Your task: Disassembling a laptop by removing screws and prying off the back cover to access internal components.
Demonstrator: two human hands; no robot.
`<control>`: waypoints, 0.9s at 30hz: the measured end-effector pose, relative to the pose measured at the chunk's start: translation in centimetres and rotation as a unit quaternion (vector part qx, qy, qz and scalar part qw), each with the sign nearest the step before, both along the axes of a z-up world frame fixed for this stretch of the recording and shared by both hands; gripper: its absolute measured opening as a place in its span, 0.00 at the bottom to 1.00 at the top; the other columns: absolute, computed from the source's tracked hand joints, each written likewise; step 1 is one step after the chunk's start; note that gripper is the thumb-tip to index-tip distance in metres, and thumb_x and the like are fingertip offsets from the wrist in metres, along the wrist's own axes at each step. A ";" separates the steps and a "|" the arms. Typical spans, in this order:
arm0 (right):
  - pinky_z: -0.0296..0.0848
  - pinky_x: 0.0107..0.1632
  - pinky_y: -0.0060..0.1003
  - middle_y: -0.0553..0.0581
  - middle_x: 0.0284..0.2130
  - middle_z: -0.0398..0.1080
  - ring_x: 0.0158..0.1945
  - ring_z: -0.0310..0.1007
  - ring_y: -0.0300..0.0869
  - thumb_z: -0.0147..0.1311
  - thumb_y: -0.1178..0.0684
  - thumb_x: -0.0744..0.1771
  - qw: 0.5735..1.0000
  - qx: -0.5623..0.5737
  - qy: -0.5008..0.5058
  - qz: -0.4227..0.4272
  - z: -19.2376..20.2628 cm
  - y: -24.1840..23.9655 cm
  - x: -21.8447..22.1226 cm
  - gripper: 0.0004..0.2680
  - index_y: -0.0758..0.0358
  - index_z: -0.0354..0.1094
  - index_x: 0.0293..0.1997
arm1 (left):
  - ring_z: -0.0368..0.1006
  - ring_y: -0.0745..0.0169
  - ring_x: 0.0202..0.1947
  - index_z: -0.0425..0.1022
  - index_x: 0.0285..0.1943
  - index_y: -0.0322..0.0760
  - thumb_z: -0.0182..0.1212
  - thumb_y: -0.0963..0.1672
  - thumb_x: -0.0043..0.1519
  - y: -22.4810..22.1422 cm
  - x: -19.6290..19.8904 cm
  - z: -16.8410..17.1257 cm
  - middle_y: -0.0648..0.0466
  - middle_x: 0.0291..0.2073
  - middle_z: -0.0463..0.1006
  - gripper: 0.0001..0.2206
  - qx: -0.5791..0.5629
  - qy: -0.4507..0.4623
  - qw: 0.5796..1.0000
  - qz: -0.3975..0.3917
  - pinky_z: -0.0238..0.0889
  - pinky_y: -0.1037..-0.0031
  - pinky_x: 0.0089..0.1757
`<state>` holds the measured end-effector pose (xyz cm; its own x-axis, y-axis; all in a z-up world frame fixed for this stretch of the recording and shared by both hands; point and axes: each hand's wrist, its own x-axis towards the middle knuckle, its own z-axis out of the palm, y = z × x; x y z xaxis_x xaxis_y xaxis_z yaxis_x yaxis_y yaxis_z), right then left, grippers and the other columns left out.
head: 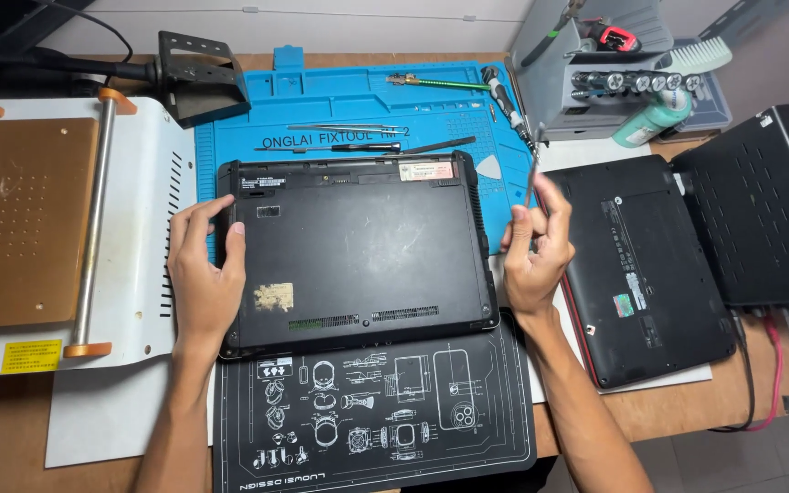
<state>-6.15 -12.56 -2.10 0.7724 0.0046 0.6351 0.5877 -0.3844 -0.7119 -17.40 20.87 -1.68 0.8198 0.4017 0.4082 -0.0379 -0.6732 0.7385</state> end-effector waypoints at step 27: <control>0.71 0.43 0.48 0.66 0.33 0.70 0.37 0.74 0.58 0.56 0.63 0.71 0.980 -0.181 0.023 -0.073 -0.7 -2.1 1.9 0.06 0.71 0.74 0.53 | 0.71 0.30 0.57 0.72 0.65 0.24 0.55 0.37 0.71 0.2 -0.1 0.0 0.33 0.53 0.72 0.14 0.010 0.007 1.000 -0.001 0.66 0.52 0.56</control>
